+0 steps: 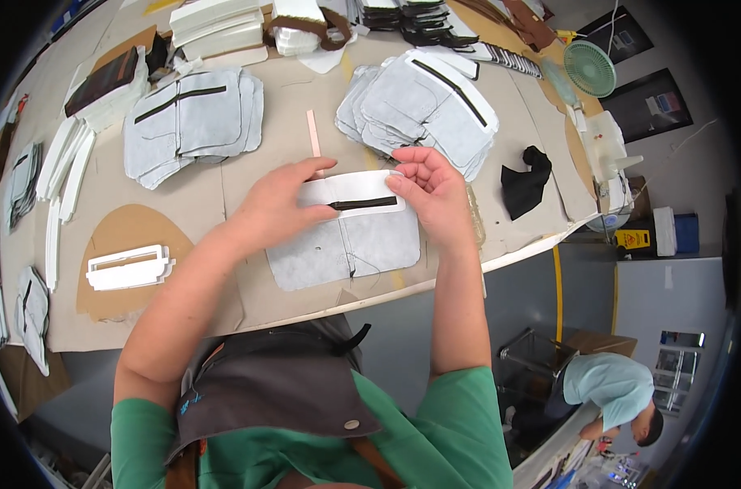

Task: Applying glue to plastic components and attaching them to leather or fabric bag panels.

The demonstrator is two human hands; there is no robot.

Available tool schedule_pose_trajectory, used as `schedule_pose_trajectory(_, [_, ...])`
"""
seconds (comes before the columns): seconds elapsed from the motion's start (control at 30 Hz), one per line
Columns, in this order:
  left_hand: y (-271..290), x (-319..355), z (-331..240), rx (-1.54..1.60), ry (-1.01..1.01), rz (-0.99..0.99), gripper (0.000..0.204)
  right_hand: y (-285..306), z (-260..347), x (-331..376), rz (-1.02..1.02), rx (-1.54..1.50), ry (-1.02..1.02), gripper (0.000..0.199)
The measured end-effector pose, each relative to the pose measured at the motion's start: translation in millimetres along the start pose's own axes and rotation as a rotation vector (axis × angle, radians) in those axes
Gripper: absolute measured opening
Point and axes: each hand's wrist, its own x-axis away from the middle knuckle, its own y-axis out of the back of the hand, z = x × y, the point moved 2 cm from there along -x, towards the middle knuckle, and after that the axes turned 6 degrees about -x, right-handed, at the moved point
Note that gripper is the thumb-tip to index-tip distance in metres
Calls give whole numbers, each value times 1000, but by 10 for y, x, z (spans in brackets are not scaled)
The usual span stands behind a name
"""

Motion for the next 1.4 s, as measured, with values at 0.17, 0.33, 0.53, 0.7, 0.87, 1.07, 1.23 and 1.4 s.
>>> schedule_pose_trajectory(0.17, [280, -12, -17, 341, 172, 202, 37, 85, -13, 49, -82, -59, 35, 28])
schedule_pose_trajectory(0.33, [439, -3, -54, 500, 250, 247, 33, 72, -16, 84, -99, -90, 70, 26])
schedule_pose_trajectory(0.53, [493, -3, 22, 738, 312, 244, 31, 51, -37, 175, -85, -132, 120, 22])
schedule_pose_trajectory(0.7, [471, -65, 113, 783, 295, 139, 42, 56, -88, 191, -137, -164, 200, 22])
schedule_pose_trajectory(0.87, [292, -16, 162, 872, 374, 5, 47, 70, -179, 167, -261, -78, 285, 27])
schedule_pose_trajectory(1.07, [297, -17, 83, 866, 357, -35, 39, 34, -228, 176, -298, -116, 240, 32])
schedule_pose_trajectory(1.23, [315, -9, 57, 886, 351, -50, 36, 15, -253, 201, -238, -143, 202, 34])
schedule_pose_trajectory(1.4, [319, 4, 34, 918, 307, -62, 33, 14, -235, 240, -249, -168, 160, 34])
